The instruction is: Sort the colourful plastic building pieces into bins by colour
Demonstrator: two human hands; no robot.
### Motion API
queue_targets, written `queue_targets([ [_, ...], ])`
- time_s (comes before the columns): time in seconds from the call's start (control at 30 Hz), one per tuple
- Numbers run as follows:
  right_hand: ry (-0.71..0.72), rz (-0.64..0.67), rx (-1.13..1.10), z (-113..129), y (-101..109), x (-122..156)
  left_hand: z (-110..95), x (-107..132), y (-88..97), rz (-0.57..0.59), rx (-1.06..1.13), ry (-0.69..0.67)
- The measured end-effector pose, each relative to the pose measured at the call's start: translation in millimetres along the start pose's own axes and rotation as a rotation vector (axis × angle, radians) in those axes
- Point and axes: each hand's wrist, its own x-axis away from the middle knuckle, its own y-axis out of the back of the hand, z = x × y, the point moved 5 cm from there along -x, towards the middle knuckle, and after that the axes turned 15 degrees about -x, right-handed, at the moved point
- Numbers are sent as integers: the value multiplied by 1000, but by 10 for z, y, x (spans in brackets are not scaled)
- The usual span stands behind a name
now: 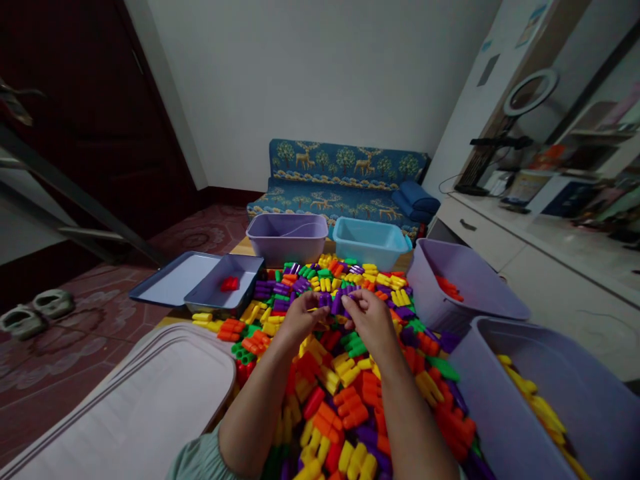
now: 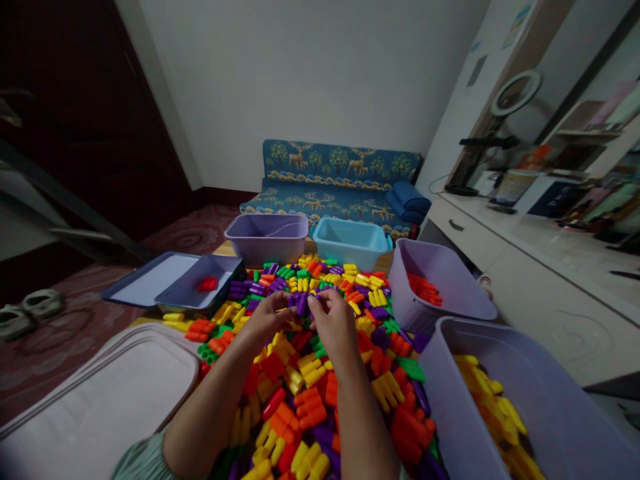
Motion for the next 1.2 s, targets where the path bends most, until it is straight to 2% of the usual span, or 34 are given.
queue_targets([
  [0.13, -3, -51, -27, -85, 12, -2, -40, 44, -34, 65, 170, 34],
  [0.3, 1, -74, 9, -224, 66, -25, -154, 116, -103, 124, 69, -29],
  [0.43, 34, 29, -13, -257, 18, -27, -157, 97, -124, 109, -18, -82],
  [0.57, 36, 119, -89, -228, -64, -2, -92, 35, -109, 81, 5, -106],
  [0.73, -3, 72, -122, -226, -93, 22, -43, 21, -96, 72, 42, -47],
  [1.0, 123, 93, 26, -228, -94, 13, -50, 42, -91, 62, 72, -9],
  [1.2, 147, 113, 126, -229, -117, 23, -18, 14, -102, 74, 23, -62],
])
